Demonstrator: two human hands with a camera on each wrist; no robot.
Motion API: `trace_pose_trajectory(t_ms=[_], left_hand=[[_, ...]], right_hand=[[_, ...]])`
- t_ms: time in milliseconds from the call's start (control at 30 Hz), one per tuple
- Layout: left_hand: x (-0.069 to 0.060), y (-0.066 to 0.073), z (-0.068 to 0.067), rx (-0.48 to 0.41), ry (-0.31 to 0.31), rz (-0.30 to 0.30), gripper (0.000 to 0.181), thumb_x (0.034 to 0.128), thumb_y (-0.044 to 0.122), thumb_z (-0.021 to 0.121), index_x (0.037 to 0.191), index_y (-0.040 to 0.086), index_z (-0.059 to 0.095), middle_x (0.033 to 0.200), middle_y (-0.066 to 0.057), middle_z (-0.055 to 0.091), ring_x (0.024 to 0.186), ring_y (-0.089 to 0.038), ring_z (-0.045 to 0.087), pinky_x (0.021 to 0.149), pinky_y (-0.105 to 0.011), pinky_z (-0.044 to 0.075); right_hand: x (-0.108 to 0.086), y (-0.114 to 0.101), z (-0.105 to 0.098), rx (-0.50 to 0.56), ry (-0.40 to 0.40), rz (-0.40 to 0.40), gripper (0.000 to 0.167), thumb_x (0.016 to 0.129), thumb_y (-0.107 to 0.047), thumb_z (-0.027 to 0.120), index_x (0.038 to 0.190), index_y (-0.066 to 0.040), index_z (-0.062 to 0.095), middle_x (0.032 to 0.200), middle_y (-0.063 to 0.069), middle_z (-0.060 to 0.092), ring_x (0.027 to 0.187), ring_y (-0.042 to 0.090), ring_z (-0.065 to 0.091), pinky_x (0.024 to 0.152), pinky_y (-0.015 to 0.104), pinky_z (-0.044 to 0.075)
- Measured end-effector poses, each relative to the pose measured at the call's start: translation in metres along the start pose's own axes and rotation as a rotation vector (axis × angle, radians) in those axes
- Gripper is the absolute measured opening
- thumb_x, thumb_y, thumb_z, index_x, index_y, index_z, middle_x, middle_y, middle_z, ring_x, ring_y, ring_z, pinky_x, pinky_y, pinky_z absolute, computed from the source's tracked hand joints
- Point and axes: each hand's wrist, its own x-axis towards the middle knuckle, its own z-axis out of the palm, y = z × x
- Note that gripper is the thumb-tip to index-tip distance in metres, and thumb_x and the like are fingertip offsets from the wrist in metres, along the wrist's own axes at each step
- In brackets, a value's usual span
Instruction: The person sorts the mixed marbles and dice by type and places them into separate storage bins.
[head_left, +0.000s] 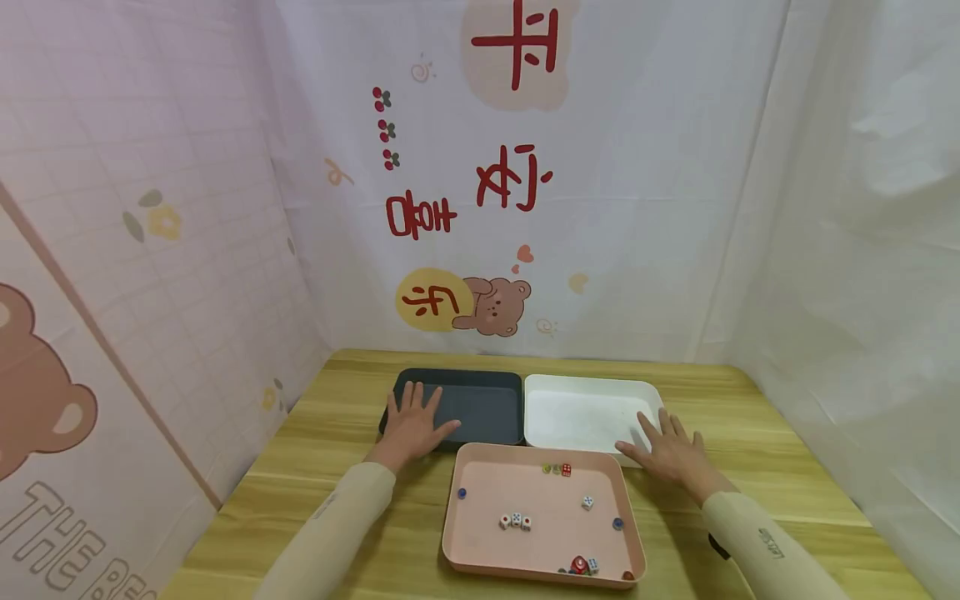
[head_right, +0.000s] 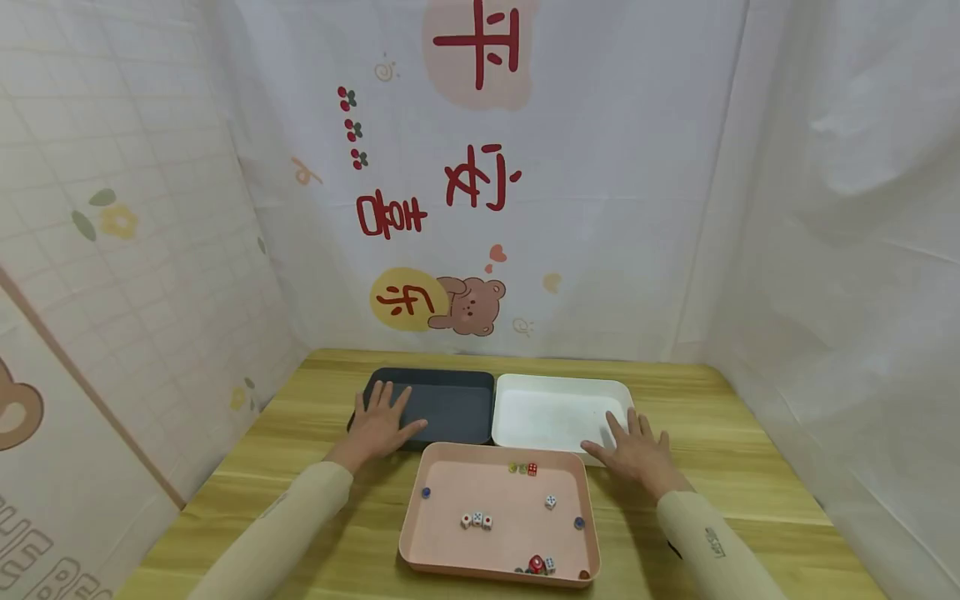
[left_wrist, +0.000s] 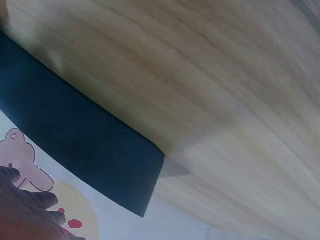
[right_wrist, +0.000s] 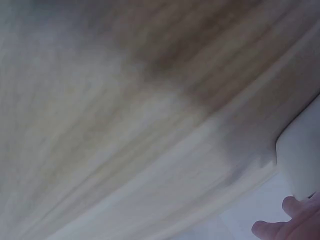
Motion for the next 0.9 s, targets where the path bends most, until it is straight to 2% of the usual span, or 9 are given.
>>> trace_pose_trajectory(t_ms=[200, 433, 633, 900], left_hand=[[-0.004, 0.004, -0.003, -0.009, -0.008, 0.029, 0.084, 0.0963, 0.068, 0.043, 0.158, 0.014, 0.027, 0.160, -0.026, 0.017, 0.149, -0.043, 0.008, 0.114, -0.067, 0.004], [-0.006, 0.010, -0.003, -0.029, -0.020, 0.061, 0.084, 0.0957, 0.068, 0.043, 0.158, 0.015, 0.027, 0.161, -0.024, 0.017, 0.150, -0.041, 0.007, 0.114, -0.066, 0.003], [-0.008, 0.016, -0.003, -0.041, -0.023, 0.091, 0.085, 0.0951, 0.070, 0.041, 0.159, 0.016, 0.027, 0.162, -0.022, 0.016, 0.150, -0.038, 0.006, 0.115, -0.066, 0.004], [-0.014, 0.022, -0.003, -0.050, 0.004, 0.151, 0.081, 0.0949, 0.067, 0.047, 0.157, 0.016, 0.033, 0.159, -0.023, 0.024, 0.149, -0.040, 0.014, 0.114, -0.067, 0.009]], right_hand=[[-0.002, 0.000, 0.000, -0.006, 0.014, -0.013, 0.098, 0.092, -0.072, 0.046, 0.152, 0.004, 0.030, 0.152, 0.044, 0.012, 0.137, 0.064, 0.013, 0.101, 0.081, 0.007], [-0.002, 0.001, -0.002, -0.012, -0.009, -0.008, 0.100, 0.092, -0.071, 0.046, 0.151, 0.008, 0.030, 0.149, 0.047, 0.011, 0.136, 0.065, 0.014, 0.103, 0.078, 0.011], [0.000, 0.004, 0.001, 0.017, -0.009, -0.006, 0.104, 0.091, -0.071, 0.049, 0.150, 0.012, 0.027, 0.149, 0.048, 0.009, 0.136, 0.065, 0.012, 0.104, 0.077, 0.013], [0.002, 0.005, 0.000, 0.032, -0.025, 0.001, 0.108, 0.090, -0.072, 0.051, 0.150, 0.014, 0.025, 0.149, 0.048, 0.008, 0.137, 0.064, 0.011, 0.106, 0.076, 0.012]])
